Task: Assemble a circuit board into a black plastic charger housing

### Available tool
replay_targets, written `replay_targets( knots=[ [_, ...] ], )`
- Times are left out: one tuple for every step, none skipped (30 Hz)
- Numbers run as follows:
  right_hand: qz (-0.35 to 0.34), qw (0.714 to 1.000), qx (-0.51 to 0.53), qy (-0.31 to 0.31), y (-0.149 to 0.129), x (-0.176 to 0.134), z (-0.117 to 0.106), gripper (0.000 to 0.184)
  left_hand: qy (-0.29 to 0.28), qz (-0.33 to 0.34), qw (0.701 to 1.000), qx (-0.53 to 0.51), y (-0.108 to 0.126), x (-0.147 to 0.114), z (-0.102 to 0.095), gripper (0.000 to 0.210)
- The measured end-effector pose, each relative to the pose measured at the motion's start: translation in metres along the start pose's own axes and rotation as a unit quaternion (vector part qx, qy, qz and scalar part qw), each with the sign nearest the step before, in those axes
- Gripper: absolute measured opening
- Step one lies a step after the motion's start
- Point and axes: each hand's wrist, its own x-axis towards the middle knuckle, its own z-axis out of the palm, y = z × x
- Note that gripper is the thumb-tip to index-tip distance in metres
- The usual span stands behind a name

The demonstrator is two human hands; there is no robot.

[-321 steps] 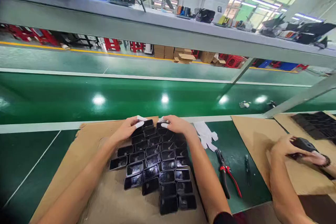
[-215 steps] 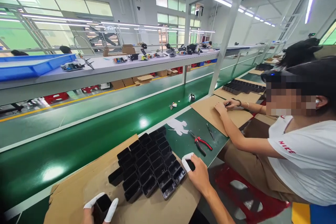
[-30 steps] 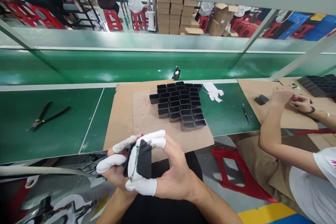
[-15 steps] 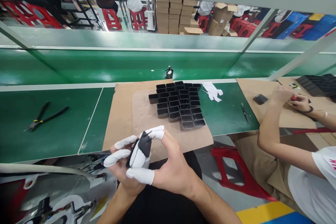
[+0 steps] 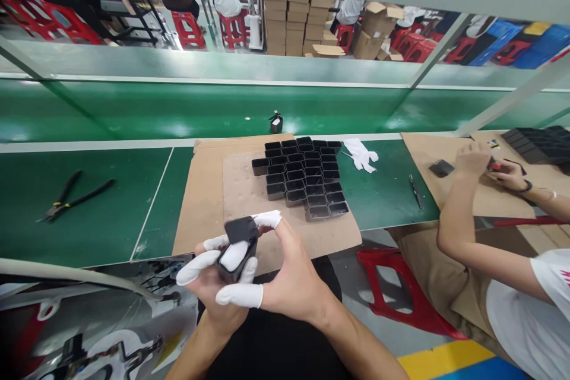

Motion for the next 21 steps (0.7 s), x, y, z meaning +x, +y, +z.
replay_targets(
  knots=[
    [-0.008,1.000,0.019,-0.003,0.007,-0.001,-0.001,0.085,-0.011,0.001,1.000,0.013,0.001,0.000,-0.003,0.063],
    [-0.020,0.999,0.040,-0.006,0.015,-0.002,-0.002,0.089,-0.023,0.011,0.999,0.028,0.003,0.001,-0.007,0.066],
    [-0.033,0.998,0.060,-0.008,0.023,-0.004,-0.003,0.091,-0.035,0.007,0.999,0.040,0.006,0.002,-0.010,0.067],
    [-0.048,0.996,0.079,-0.009,0.030,-0.005,-0.004,0.093,-0.040,-0.018,0.998,0.039,0.009,0.004,-0.013,0.064],
    [-0.064,0.994,0.092,-0.010,0.037,-0.006,-0.005,0.095,-0.043,-0.059,0.997,0.025,0.013,0.005,-0.015,0.059],
    [-0.080,0.992,0.096,-0.013,0.043,-0.008,-0.006,0.095,-0.045,-0.108,0.993,-0.001,0.017,0.007,-0.016,0.054],
    [-0.091,0.992,0.087,-0.016,0.047,-0.009,-0.008,0.096,-0.043,-0.152,0.987,-0.033,0.021,0.008,-0.016,0.050],
    [-0.099,0.993,0.067,-0.019,0.051,-0.009,-0.009,0.096,-0.039,-0.192,0.979,-0.061,0.024,0.009,-0.016,0.048],
    [-0.104,0.993,0.042,-0.021,0.053,-0.010,-0.011,0.095,-0.032,-0.223,0.971,-0.081,0.027,0.010,-0.017,0.048],
    [-0.110,0.994,0.017,-0.021,0.054,-0.010,-0.012,0.093,-0.024,-0.245,0.965,-0.090,0.030,0.011,-0.017,0.047],
    [-0.117,0.993,-0.004,-0.019,0.054,-0.009,-0.014,0.090,-0.026,-0.262,0.960,-0.095,0.031,0.012,-0.019,0.047],
    [-0.127,0.992,-0.017,-0.016,0.054,-0.008,-0.016,0.087,-0.042,-0.277,0.955,-0.101,0.032,0.012,-0.021,0.048],
    [-0.140,0.990,-0.021,-0.012,0.054,-0.007,-0.018,0.086,-0.072,-0.285,0.949,-0.113,0.031,0.013,-0.025,0.051],
    [-0.150,0.989,-0.019,-0.009,0.053,-0.006,-0.019,0.085,-0.108,-0.289,0.942,-0.130,0.031,0.013,-0.029,0.056],
    [-0.154,0.988,-0.012,-0.008,0.052,-0.005,-0.021,0.085,-0.142,-0.292,0.934,-0.148,0.030,0.013,-0.034,0.062],
    [-0.154,0.988,-0.003,-0.009,0.050,-0.004,-0.023,0.083,-0.170,-0.291,0.928,-0.160,0.029,0.013,-0.039,0.068],
    [-0.151,0.988,0.006,-0.012,0.049,-0.003,-0.024,0.081,-0.187,-0.285,0.926,-0.163,0.027,0.014,-0.044,0.073],
    [-0.150,0.988,0.013,-0.017,0.048,-0.002,-0.026,0.077,-0.193,-0.275,0.929,-0.157,0.027,0.015,-0.048,0.076],
    [-0.153,0.988,0.019,-0.022,0.046,-0.001,-0.027,0.073,-0.196,-0.262,0.933,-0.148,0.026,0.016,-0.051,0.079],
    [-0.160,0.986,0.027,-0.029,0.045,0.000,-0.028,0.072,-0.197,-0.250,0.938,-0.135,0.026,0.018,-0.052,0.080],
    [-0.170,0.984,0.037,-0.035,0.044,0.001,-0.029,0.072,-0.199,-0.234,0.944,-0.124,0.026,0.020,-0.053,0.080]
  ],
)
